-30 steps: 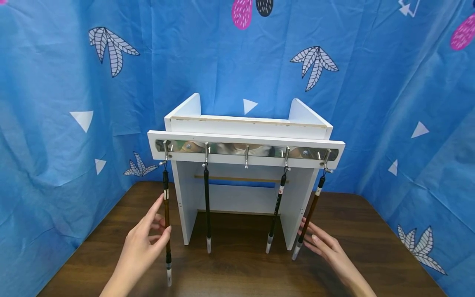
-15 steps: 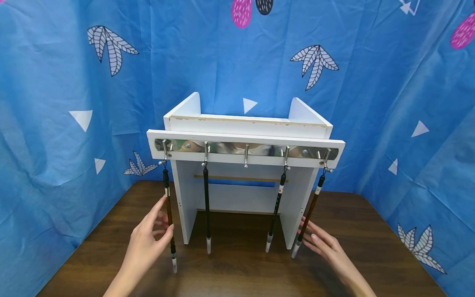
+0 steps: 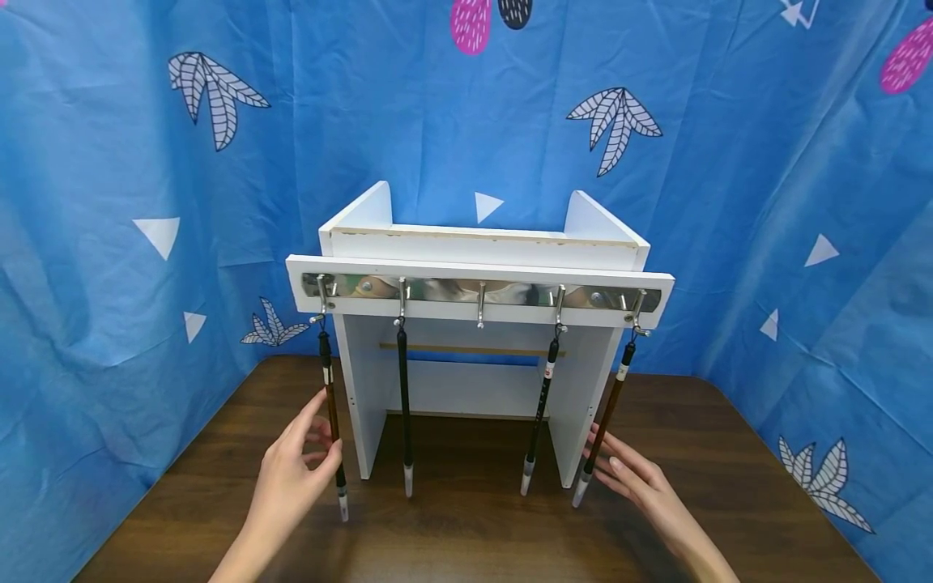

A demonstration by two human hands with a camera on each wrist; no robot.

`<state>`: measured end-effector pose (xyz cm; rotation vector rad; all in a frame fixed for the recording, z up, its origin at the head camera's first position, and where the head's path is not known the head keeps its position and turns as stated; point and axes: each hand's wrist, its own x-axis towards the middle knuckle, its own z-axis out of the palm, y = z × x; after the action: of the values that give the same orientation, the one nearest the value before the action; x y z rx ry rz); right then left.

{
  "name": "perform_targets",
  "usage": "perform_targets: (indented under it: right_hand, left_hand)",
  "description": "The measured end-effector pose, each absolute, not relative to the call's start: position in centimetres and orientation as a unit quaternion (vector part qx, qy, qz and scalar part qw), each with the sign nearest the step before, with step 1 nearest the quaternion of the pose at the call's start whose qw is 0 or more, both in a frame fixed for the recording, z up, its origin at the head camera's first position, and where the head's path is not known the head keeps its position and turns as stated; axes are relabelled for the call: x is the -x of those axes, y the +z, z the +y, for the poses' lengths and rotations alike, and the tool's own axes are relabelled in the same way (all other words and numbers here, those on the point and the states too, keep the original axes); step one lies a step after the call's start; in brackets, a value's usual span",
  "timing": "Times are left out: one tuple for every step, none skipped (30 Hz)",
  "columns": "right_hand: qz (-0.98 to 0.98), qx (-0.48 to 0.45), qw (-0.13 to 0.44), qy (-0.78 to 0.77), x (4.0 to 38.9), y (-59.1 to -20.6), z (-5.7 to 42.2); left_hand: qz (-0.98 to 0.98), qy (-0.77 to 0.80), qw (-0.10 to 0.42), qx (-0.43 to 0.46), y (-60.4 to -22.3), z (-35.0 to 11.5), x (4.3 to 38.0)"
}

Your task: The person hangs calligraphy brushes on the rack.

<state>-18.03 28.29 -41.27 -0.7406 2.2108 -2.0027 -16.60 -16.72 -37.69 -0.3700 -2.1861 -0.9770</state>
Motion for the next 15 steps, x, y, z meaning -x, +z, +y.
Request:
perform_targets:
  right_hand:
    - [0.718, 0.243, 0.034, -0.651, 18.0, -41.3, 28.3]
    - [0.720, 0.238, 0.034, -0.651, 18.0, -41.3, 28.3]
    - [0.723, 0.232, 0.033, -0.650, 18.0, -41.3, 28.3]
    - [0.727, 0.222, 0.032, -0.649, 18.0, -41.2, 28.2]
    - [0.730, 0.216, 0.031, -0.647, 18.0, -41.2, 28.2]
    - [0.735, 0.207, 0.030, -0.645, 17.9, -41.2, 28.2]
    - [0.738, 0.203, 0.029, -0.643, 17.9, -41.2, 28.2]
    - [0.741, 0.199, 0.029, -0.641, 17.9, -41.1, 28.1]
    - [0.744, 0.193, 0.028, -0.638, 17.8, -41.1, 28.1]
    - [0.746, 0.190, 0.028, -0.638, 17.8, -41.1, 28.1]
    - [0.746, 0.192, 0.028, -0.637, 17.8, -41.1, 28.1]
    - [0.747, 0.192, 0.029, -0.636, 17.8, -41.1, 28.0]
    - [0.747, 0.194, 0.029, -0.635, 17.8, -41.1, 28.0]
    - [0.747, 0.194, 0.029, -0.636, 17.8, -41.1, 28.0]
    - [0.746, 0.194, 0.028, -0.636, 17.8, -41.1, 28.0]
  left_hand:
    - [-0.846, -0.378, 0.350, 0.141, -37.8, -16.7, 16.6]
    - [-0.846, -0.378, 0.348, 0.139, -37.9, -16.7, 16.7]
    - [-0.847, -0.378, 0.347, 0.138, -38.0, -16.8, 16.7]
    - [-0.848, -0.377, 0.347, 0.137, -38.1, -16.8, 16.7]
    - [-0.849, -0.377, 0.346, 0.136, -38.2, -16.8, 16.8]
    - [-0.849, -0.377, 0.345, 0.135, -38.3, -16.8, 16.8]
    - [-0.850, -0.376, 0.344, 0.134, -38.5, -16.8, 16.9]
    - [-0.850, -0.375, 0.344, 0.133, -38.6, -16.8, 16.9]
    - [-0.851, -0.374, 0.344, 0.133, -38.8, -16.8, 16.9]
    - [-0.851, -0.373, 0.345, 0.132, -38.9, -16.8, 17.0]
    - [-0.851, -0.373, 0.346, 0.132, -39.0, -16.8, 17.0]
    - [-0.850, -0.373, 0.347, 0.131, -39.1, -16.8, 17.0]
    - [-0.850, -0.373, 0.348, 0.131, -39.2, -16.8, 17.0]
    - [-0.850, -0.373, 0.348, 0.132, -39.2, -16.8, 17.0]
    - [-0.849, -0.374, 0.349, 0.132, -39.3, -16.8, 17.0]
